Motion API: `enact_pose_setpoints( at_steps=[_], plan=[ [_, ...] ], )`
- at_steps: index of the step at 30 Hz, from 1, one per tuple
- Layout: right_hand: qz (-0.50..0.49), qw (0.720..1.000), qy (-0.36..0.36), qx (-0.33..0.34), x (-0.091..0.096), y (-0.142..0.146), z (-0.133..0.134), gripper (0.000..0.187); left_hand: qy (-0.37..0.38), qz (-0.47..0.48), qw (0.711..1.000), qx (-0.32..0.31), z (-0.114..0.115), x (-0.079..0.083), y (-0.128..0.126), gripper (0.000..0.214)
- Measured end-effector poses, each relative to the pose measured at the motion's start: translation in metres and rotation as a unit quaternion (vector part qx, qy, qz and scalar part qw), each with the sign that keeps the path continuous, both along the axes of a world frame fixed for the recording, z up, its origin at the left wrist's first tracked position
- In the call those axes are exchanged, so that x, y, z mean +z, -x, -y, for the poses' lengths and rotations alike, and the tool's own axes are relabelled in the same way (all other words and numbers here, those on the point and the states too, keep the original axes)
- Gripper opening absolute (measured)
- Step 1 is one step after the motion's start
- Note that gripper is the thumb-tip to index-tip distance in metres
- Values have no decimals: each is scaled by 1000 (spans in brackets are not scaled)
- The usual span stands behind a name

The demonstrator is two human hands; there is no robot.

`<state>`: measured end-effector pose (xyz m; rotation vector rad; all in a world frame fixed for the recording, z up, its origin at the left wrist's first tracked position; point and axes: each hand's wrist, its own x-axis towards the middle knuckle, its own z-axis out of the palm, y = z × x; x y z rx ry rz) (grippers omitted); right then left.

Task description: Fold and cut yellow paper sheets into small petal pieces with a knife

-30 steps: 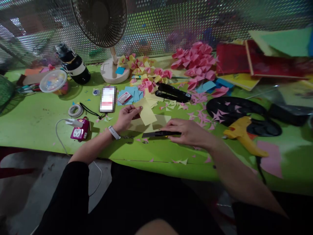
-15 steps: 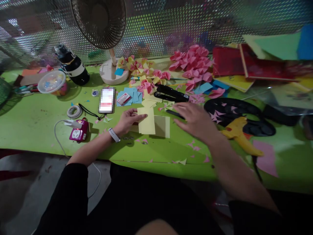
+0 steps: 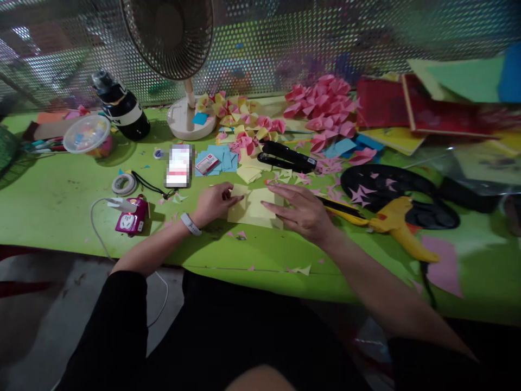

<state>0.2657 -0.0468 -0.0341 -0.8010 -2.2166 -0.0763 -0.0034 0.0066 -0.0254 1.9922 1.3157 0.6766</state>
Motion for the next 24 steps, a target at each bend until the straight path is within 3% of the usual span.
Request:
enact_pose_setpoints(
  at_steps=[2, 4, 5, 7, 9, 11, 13, 17, 21, 24],
  plan=[
    [-27, 999, -20, -12, 2, 0, 1, 66, -117, -41, 992, 3, 2, 6, 1, 34],
    [-47, 998, -38, -23, 5, 2, 5, 69, -156, -13, 988, 1, 7, 13, -1, 36],
    [-54, 997, -39, -26, 7, 3, 8, 68, -131, 20, 991, -11, 10, 16, -2, 41],
    [-60, 998, -34, -13, 10, 7, 14, 64, 27, 114, 990, -74, 17, 22, -5, 54],
    [-63, 997, -29, 23, 12, 13, 18, 58, 199, 226, 946, -122, 24, 23, -9, 54],
    [-72, 996, -8, 49, 12, 19, 22, 48, 292, 301, 901, -112, 30, 20, -13, 46],
    [-98, 993, 45, 38, 12, 25, 23, 33, 326, 340, 878, -84, 35, 16, -17, 41],
    [-183, 966, 172, -52, 9, 32, 24, 5, 372, 395, 837, -67, 41, 7, -23, 44],
    [-231, 934, 252, -100, 7, 35, 23, 19, 425, 432, 794, -43, 45, 6, -25, 53],
    [-240, 922, 290, -95, 7, 36, 22, 22, 425, 409, 806, -52, 47, 7, -23, 56]
  ],
)
